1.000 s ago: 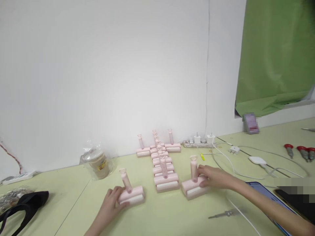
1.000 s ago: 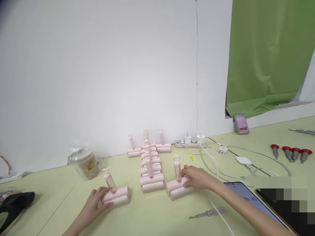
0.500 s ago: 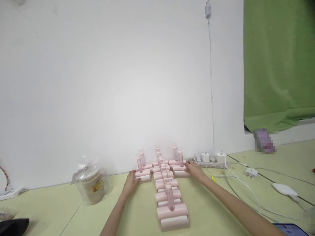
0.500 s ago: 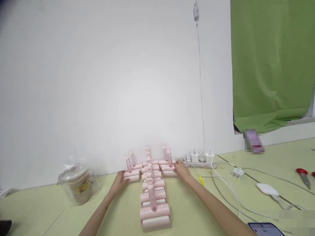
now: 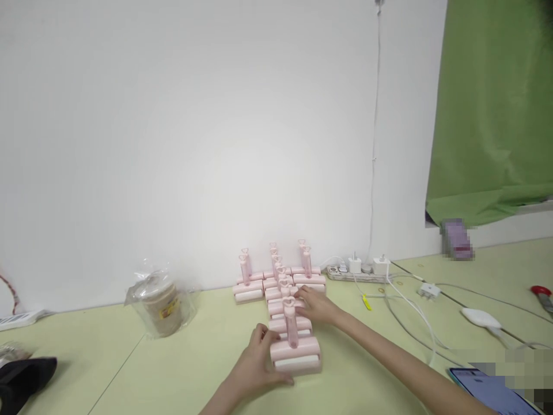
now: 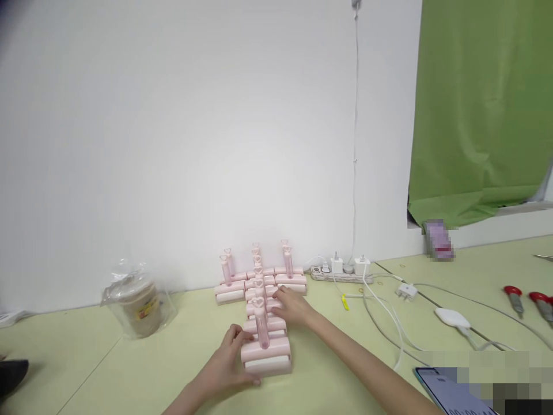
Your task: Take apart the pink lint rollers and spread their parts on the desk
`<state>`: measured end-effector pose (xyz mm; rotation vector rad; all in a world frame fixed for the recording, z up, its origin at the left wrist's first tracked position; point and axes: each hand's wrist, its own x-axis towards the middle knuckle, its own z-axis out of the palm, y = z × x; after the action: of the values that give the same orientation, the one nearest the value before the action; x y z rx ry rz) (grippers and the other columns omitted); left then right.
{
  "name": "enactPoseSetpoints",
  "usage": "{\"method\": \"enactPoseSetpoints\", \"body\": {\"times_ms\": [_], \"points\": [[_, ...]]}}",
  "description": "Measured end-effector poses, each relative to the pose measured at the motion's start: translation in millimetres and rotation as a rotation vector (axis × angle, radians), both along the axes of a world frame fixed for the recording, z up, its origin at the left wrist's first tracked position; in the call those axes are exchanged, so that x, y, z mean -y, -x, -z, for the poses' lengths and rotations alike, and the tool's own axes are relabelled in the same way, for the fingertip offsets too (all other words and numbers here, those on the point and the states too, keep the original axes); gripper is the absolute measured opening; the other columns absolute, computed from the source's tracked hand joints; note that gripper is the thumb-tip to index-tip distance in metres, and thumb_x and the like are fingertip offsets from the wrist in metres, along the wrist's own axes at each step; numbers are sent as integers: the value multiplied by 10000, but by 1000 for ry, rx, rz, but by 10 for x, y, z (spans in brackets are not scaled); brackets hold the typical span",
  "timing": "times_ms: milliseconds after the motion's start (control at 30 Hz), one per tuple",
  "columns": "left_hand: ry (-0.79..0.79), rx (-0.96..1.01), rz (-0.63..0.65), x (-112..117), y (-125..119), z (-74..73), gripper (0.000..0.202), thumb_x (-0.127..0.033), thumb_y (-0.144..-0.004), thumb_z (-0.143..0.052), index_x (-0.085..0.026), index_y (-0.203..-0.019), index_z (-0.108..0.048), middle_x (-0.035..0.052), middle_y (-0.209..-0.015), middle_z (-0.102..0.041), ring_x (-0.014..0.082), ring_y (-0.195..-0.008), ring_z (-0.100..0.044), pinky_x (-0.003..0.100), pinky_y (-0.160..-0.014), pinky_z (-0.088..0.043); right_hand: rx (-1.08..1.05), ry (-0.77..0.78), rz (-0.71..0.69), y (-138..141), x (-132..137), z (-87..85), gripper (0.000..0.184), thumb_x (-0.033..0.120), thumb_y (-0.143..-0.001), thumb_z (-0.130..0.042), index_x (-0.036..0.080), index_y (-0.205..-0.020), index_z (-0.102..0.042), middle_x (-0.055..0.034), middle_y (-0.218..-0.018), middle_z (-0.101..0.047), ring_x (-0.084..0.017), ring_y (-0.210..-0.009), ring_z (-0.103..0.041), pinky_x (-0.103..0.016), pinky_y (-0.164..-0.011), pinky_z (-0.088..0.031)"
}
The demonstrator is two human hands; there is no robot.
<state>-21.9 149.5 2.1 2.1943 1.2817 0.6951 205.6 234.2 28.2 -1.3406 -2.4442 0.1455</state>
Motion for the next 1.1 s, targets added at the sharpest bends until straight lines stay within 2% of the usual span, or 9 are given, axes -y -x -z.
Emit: {"method": "enactPoseSetpoints", "body": {"times_ms": [133, 300, 400, 500, 600, 700, 800, 933, 1100], "points": [[82, 9, -17, 261, -15, 13, 406, -251, -712, -548, -260, -1104, -445, 15, -1052, -380, 111, -748, -509, 217, -700, -440, 79, 125, -17, 33, 53, -98, 243, 303, -854, -503, 151, -1041, -539, -56, -1053, -559, -169, -891, -559, -369, -757, -471], [99, -66, -89, 415, 586, -54, 399, -230, -645, -605, -266, -1025, -491, -14, -994, -442, 133, -797, -510, 217, -728, -411, 190, 190, 125, -482, 238, -194, 228, 309, -859, -493, 162, -1024, -549, -54, -1044, -563, -168, -894, -555, -369, -765, -466], [82, -70, -154, 338, 982, -59, 364, -210, -651, -566, -236, -1010, -509, -4, -932, -462, 135, -723, -508, 234, -656, -428, 228, 195, 246, -786, 263, -172, 230, 304, -856, -498, 157, -1026, -548, -55, -1048, -561, -173, -907, -552, -380, -775, -461], [6, -54, -258, 55, 1167, -29, 365, -229, -653, -573, -175, -1010, -521, 32, -913, -472, 165, -712, -510, 294, -661, -439, 222, 185, 349, -892, 137, -98, 242, 301, -861, -491, 155, -1049, -536, -57, -1050, -559, -168, -887, -561, -372, -758, -470], [-61, -36, -335, -350, 1112, 12, 386, -229, -681, -602, -142, -1043, -502, 58, -969, -490, 193, -809, -519, 356, -751, -435, 180, 150, 395, -830, -75, -14, 253, 296, -864, -488, 159, -1074, -523, -61, -1078, -547, -171, -897, -558, -370, -758, -473], [-124, -21, -375, -736, 928, 44, 310, -275, -797, -551, -158, -1077, -492, 65, -1096, -503, 212, -974, -504, 413, -820, -423, 129, 107, 384, -724, -271, 51, 261, 292, -861, -494, 158, -1083, -519, -64, -1098, -538, -180, -923, -551, -383, -773, -467], [-143, -23, -386, -984, 755, 61, 282, -302, -836, -512, -159, -1079, -504, 65, -1111, -523, 202, -962, -529, 415, -808, -446, 81, 71, 346, -663, -393, 98, 255, 286, -857, -500, 155, -1075, -525, -63, -1097, -540, -183, -936, -547, -392, -786, -460], [-146, -12, -402, -1010, 651, 84, 317, -298, -825, -526, -164, -1109, -484, 69, -1132, -510, 212, -981, -520, 431, -828, -430, 2, 38, 336, -669, -376, 111, 259, 280, -855, -504, 157, -1082, -521, -64, -1107, -534, -186, -944, -542, -395, -793, -456], [-165, 39, -449, -704, 484, 135, 487, -348, -743, -552, -130, -1150, -396, 135, -1223, -390, 316, -1180, -321, 506, -969, -246, -144, 30, 299, -576, 14, 2, 291, 325, -877, -444, 162, -1113, -494, -80, -1154, -501, -203, -1001, -508, -410, -843, -410]]}}
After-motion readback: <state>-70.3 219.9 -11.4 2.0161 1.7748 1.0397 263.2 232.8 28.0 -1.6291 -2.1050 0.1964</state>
